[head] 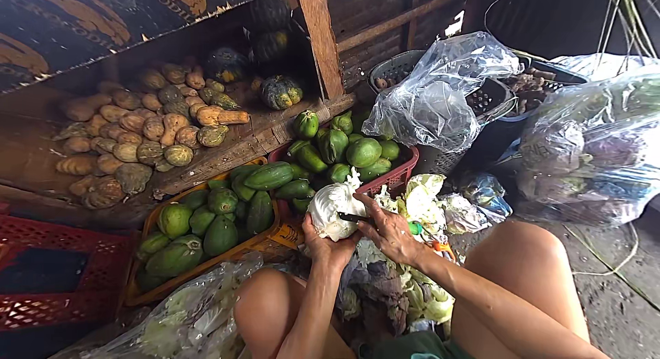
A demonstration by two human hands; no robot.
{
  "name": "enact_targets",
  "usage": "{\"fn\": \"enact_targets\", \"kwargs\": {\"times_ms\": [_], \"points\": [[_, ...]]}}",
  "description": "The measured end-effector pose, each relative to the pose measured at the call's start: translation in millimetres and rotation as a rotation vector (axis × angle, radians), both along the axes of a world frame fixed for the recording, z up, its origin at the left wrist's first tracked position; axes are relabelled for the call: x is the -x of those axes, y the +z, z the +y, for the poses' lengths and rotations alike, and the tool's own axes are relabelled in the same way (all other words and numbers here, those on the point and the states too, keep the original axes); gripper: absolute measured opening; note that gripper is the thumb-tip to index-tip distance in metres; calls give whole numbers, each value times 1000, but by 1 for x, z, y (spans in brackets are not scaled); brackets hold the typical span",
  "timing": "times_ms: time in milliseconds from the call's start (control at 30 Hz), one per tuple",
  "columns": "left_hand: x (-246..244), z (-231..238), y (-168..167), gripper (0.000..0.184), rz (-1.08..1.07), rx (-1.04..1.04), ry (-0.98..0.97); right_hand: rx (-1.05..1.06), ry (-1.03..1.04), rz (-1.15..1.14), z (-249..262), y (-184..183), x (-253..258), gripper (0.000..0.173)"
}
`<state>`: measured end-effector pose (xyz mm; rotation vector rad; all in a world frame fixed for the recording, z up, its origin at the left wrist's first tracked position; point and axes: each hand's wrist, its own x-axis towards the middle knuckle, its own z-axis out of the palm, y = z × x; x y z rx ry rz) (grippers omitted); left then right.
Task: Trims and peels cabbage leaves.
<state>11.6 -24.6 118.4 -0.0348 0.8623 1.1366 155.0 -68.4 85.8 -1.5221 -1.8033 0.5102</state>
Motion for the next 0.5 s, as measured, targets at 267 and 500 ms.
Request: {"fn": "enact_targets", "kwargs": {"times_ms": [267,500], "points": [[1,-1,1,68,-22,-24,-21,-163,-60,-29,0,-6,3,48],[-5,-4,-1,67,-14,-105,21,-281,-122,32,3,-8,12,44]]}}
